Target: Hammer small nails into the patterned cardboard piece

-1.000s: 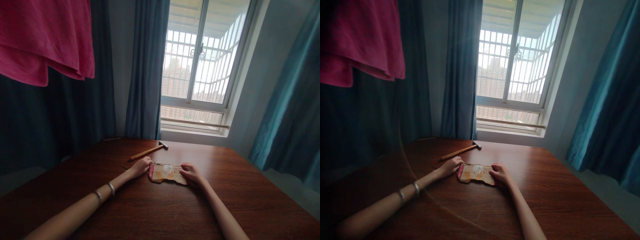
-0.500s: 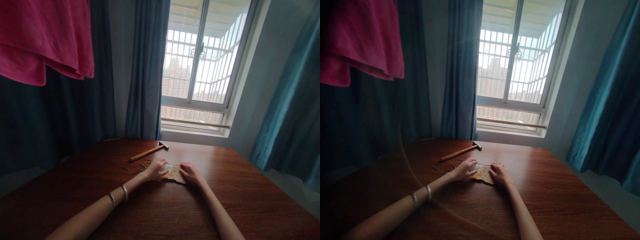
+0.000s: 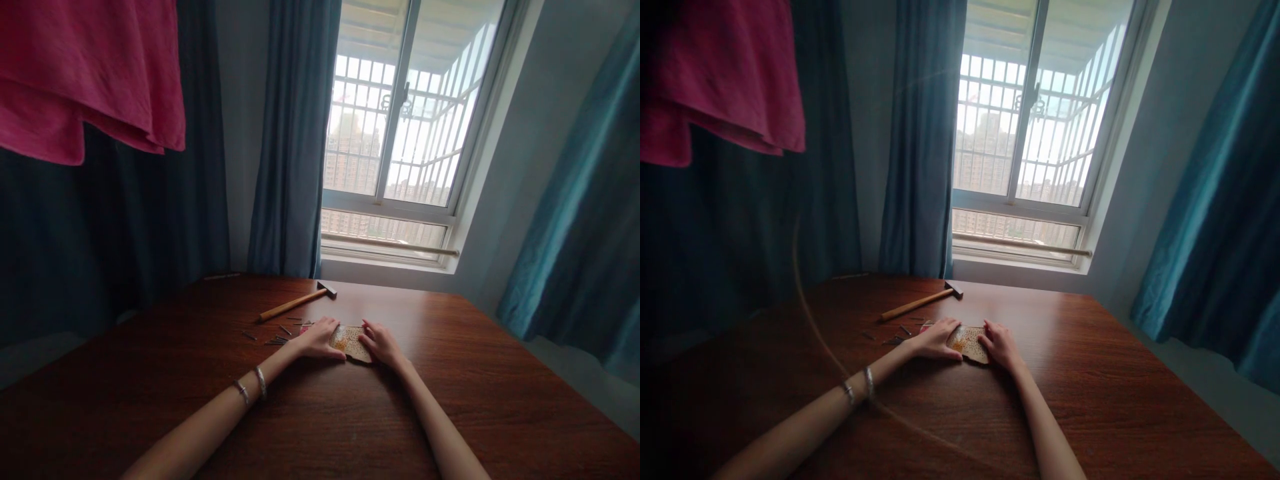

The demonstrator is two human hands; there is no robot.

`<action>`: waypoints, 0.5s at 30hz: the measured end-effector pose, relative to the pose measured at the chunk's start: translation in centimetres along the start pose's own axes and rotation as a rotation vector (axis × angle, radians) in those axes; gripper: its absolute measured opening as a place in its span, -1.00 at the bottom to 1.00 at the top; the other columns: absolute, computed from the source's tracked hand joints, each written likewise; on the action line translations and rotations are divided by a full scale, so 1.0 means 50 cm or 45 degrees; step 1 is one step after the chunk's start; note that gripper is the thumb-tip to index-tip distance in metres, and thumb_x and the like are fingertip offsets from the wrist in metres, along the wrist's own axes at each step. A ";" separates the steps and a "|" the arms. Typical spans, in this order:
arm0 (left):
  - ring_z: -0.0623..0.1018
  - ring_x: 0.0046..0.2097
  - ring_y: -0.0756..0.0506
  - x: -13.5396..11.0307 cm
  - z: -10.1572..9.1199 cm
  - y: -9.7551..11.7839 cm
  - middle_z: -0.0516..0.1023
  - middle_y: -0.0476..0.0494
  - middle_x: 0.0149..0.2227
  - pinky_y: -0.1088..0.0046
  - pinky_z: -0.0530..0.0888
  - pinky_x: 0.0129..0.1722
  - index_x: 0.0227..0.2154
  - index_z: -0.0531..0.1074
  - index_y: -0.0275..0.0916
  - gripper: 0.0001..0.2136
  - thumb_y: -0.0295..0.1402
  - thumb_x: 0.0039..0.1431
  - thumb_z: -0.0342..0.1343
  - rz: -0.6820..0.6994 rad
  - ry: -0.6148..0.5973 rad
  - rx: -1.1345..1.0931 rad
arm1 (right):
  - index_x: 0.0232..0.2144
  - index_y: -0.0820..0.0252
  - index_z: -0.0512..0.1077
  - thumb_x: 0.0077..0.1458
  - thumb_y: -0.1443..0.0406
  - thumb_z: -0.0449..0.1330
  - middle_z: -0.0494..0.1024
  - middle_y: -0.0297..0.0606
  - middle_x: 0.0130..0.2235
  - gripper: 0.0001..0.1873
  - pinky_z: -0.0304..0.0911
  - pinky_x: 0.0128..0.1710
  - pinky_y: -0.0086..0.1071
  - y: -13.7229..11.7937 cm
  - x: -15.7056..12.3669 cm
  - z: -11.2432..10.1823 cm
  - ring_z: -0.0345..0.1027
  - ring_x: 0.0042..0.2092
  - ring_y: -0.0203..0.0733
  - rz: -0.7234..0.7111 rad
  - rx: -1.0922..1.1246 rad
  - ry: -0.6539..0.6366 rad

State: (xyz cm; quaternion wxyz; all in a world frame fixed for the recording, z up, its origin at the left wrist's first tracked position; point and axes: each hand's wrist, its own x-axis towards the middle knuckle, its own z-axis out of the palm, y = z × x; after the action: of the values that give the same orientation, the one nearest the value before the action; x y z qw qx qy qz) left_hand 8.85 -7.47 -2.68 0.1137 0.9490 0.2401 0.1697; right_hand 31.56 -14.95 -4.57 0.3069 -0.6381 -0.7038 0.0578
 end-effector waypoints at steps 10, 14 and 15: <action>0.20 0.13 -0.27 -0.004 0.012 -0.012 0.22 -0.34 0.12 0.29 0.12 0.09 0.12 0.14 -0.28 -0.24 0.16 -0.06 -0.03 0.063 -0.075 0.082 | -0.24 0.12 0.44 0.02 0.16 0.14 0.48 -0.14 -0.19 -0.74 0.11 -0.09 -0.26 -0.029 -0.005 -0.007 0.26 -0.06 -0.03 -0.020 -0.290 0.140; 0.14 0.17 -0.27 -0.008 0.013 -0.008 0.15 -0.37 0.16 0.27 0.06 0.13 0.15 0.08 -0.33 -0.22 0.17 -0.01 -0.11 0.068 -0.102 0.137 | -0.40 0.13 0.44 0.09 0.23 0.06 0.45 -0.19 -0.30 -0.82 0.16 -0.19 -0.38 -0.042 -0.010 0.005 0.33 -0.20 -0.16 -0.013 -0.207 0.093; 0.13 0.18 -0.27 -0.009 0.013 -0.005 0.14 -0.37 0.17 0.27 0.05 0.13 0.15 0.07 -0.33 -0.21 0.17 -0.02 -0.10 0.071 -0.100 0.142 | -0.41 0.14 0.43 0.10 0.22 0.05 0.44 -0.20 -0.31 -0.81 0.16 -0.21 -0.40 -0.045 -0.014 0.007 0.33 -0.22 -0.18 -0.013 -0.190 0.098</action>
State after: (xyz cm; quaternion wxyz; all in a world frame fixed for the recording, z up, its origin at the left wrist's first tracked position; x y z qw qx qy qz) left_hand 8.61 -7.55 -3.50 0.0650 0.9661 0.2180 0.1219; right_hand 29.46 -15.88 -4.04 0.2857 -0.6573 -0.6971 -0.0207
